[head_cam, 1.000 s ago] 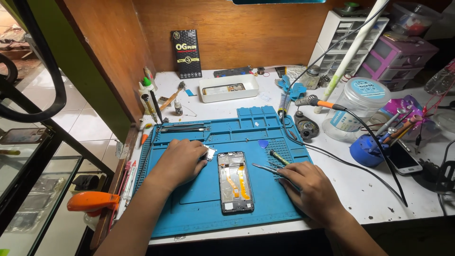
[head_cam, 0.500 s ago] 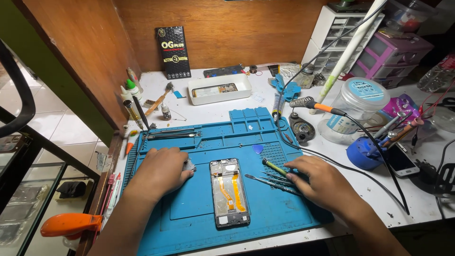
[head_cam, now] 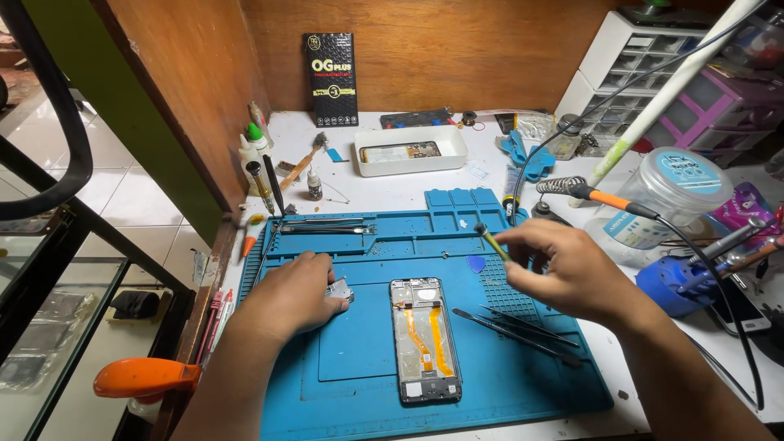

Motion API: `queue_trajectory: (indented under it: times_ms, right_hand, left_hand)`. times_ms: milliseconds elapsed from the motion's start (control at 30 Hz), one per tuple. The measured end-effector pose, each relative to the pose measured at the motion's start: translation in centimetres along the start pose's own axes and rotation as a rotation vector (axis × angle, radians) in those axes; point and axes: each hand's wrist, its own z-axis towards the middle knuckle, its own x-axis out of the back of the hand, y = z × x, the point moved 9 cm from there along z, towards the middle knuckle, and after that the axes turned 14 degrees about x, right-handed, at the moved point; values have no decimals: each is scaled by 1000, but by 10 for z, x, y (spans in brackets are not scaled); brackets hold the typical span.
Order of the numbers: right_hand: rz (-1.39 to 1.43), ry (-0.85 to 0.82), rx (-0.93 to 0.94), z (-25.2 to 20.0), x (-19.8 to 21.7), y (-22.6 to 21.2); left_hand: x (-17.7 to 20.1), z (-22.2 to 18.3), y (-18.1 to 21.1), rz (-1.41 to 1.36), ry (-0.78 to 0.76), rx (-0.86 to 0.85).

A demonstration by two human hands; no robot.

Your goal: Repairing a mobile phone by carefully assembling internal components and connecting ribbon cables on a repair mat.

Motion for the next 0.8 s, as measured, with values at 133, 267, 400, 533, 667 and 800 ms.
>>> queue_trajectory:
  times_ms: [133,267,400,533,667,800]
  right_hand:
    - [267,130,51,30,-20,17]
    - [522,201,112,58,-42,24]
    - [773,308,76,54,-63,56]
    - [782,297,-21,43,-74,76]
    - [829,295,-113,40,-74,74]
    - [726,268,-60,43,-80,73]
  left_hand:
    - [1,-4,-2,-63,-29,-21]
    - [-2,-4,-6,-97,-32,-42]
    - [-9,2,-8,-45,42,-80]
    - [-21,4,-5,6,61,-100]
    - [-30,6,-6,7,128,-66]
    - [-29,6,-6,-3,154,-78]
